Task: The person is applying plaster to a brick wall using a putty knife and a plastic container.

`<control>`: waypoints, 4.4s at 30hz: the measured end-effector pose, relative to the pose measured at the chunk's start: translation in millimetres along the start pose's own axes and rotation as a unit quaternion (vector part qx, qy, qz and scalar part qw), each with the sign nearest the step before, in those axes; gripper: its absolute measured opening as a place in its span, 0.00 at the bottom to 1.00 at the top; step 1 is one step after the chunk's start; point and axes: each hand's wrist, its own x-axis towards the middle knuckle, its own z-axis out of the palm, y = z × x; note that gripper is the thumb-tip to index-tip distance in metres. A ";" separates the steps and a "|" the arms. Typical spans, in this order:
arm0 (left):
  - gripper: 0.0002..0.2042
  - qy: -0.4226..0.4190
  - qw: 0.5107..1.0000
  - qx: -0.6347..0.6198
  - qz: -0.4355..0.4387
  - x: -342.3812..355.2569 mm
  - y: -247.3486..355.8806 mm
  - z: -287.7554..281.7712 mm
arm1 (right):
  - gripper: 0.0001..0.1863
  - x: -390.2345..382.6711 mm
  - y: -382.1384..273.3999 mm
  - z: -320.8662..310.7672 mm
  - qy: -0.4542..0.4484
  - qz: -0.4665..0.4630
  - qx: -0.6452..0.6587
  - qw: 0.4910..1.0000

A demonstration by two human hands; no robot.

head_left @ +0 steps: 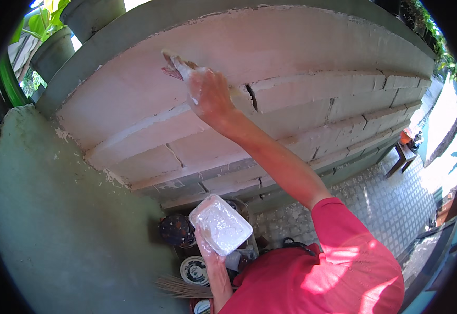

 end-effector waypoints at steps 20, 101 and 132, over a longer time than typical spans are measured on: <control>0.28 0.033 0.999 0.034 0.012 3.5 -2.2 -24.0 | 0.11 -147.6 0.4 -76.1 -0.299 0.478 0.528 0.635; 0.30 -0.192 0.963 0.126 -0.138 52.8 -69.0 68.7 | 0.15 -212.6 35.1 -191.4 -0.154 0.571 0.466 0.658; 0.29 -0.249 0.949 0.188 -0.034 91.5 -0.6 168.5 | 0.10 -115.9 55.2 -150.3 -0.052 0.456 0.470 0.754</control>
